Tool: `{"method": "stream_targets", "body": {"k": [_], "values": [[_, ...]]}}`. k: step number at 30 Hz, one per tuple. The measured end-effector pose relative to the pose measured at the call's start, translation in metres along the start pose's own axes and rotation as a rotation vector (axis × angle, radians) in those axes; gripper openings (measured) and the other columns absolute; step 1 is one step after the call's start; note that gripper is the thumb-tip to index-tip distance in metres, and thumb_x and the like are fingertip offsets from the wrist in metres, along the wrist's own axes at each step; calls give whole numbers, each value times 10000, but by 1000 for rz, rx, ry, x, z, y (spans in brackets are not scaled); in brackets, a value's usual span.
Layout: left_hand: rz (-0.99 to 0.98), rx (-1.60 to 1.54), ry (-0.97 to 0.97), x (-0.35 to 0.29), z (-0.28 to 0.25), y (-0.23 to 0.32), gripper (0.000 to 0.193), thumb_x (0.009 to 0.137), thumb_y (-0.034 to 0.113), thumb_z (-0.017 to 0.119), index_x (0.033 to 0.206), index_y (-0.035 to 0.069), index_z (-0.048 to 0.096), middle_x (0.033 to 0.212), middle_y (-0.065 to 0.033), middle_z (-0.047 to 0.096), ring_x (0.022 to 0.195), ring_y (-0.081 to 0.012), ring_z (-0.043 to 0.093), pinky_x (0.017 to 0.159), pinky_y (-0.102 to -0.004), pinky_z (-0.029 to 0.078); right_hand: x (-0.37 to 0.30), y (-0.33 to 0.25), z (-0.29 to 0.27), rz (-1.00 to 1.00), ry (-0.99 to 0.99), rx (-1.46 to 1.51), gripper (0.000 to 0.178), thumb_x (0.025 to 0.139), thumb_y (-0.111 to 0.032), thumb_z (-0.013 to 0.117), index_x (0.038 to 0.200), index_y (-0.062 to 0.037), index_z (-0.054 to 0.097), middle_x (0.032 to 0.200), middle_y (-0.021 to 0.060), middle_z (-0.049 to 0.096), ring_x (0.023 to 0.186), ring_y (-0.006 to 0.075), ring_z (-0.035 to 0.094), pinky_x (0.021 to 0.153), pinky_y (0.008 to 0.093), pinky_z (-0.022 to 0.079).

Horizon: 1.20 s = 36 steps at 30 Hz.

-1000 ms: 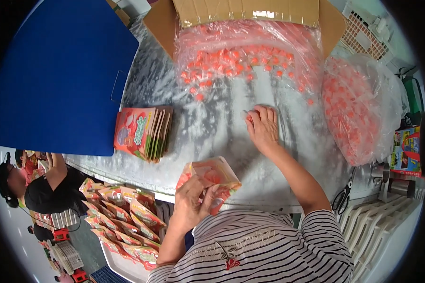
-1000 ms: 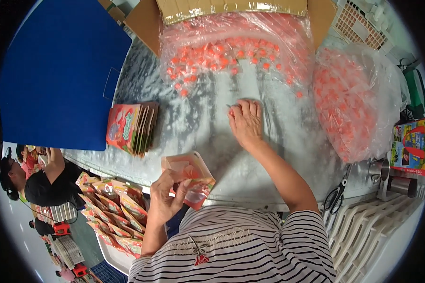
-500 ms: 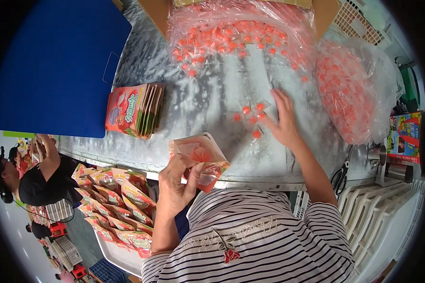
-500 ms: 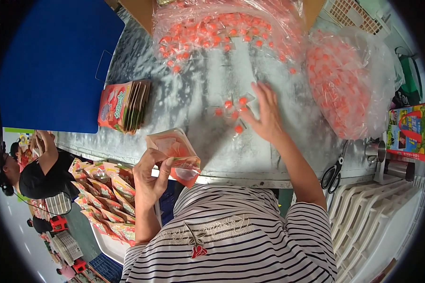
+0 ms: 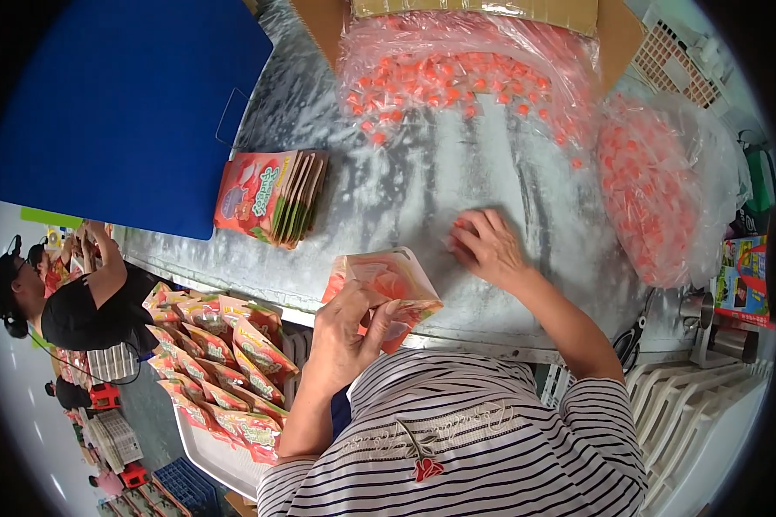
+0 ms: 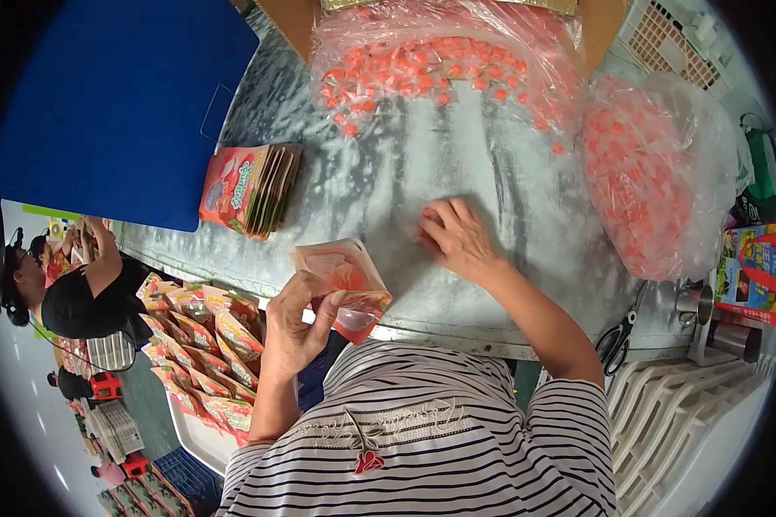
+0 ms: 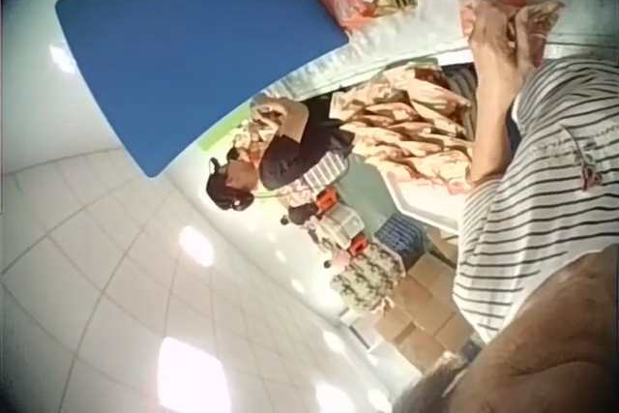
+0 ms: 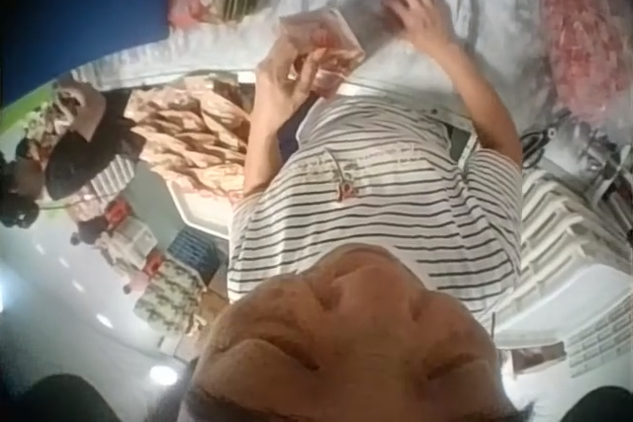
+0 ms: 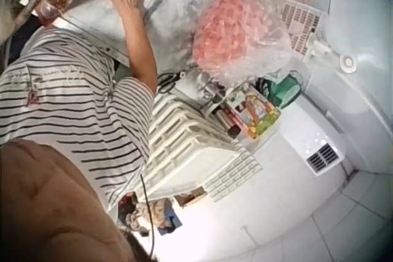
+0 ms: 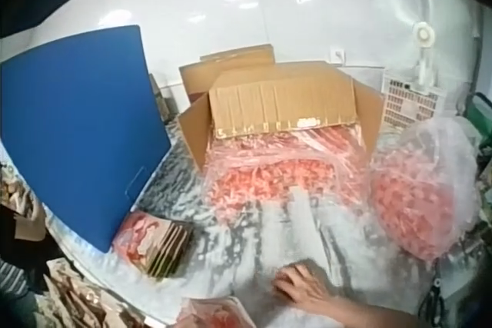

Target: Packaging small individual candies into labeled bags at a factory workbench.

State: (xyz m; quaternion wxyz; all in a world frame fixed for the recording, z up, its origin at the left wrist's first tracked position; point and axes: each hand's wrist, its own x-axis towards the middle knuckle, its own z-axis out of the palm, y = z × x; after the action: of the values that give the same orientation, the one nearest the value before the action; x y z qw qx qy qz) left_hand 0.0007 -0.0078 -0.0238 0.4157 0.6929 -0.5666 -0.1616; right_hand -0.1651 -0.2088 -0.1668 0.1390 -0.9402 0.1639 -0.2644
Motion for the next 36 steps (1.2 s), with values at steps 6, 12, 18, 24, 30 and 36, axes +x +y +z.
{"method": "stream_targets", "body": {"k": [6,12,18,24,30,36], "values": [[28,30,-37,7,4,-3,99,825,44,690,847,-18,616,779,-121,600,630,-244,576,568,-316,472,-18,32,-14,491,181,341,117,844,-167,677,903,-67,667,892,45,643,720,185,612,569,297,478],[62,63,-25,10,7,0,117,833,75,681,839,-12,602,838,-164,605,672,-342,610,584,-399,490,57,-48,-104,849,-79,1242,288,874,-245,691,950,30,652,871,63,702,646,75,588,528,238,450],[58,67,-27,11,8,-1,101,831,53,684,884,-6,622,771,-119,563,598,-234,544,554,-321,452,86,-83,-95,415,-231,754,201,924,-171,626,962,26,616,793,41,638,688,62,574,597,221,476],[128,43,9,12,8,12,101,817,18,687,884,-7,616,757,-111,558,575,-240,548,528,-323,455,108,-111,-92,473,-138,854,248,970,-212,539,1005,32,563,830,71,626,781,119,603,658,290,485],[172,-27,140,10,13,10,102,816,-9,679,888,-22,608,807,-133,591,633,-237,577,525,-310,454,99,-109,-106,177,-179,709,230,960,-180,514,1058,28,534,960,175,622,853,332,630,787,375,479],[109,-116,113,-3,11,10,119,826,-14,666,937,-26,623,880,-139,618,676,-237,578,583,-301,469,73,-101,-127,-206,-540,307,176,835,-52,609,988,22,564,987,134,590,1039,291,572,1069,497,334]]}}
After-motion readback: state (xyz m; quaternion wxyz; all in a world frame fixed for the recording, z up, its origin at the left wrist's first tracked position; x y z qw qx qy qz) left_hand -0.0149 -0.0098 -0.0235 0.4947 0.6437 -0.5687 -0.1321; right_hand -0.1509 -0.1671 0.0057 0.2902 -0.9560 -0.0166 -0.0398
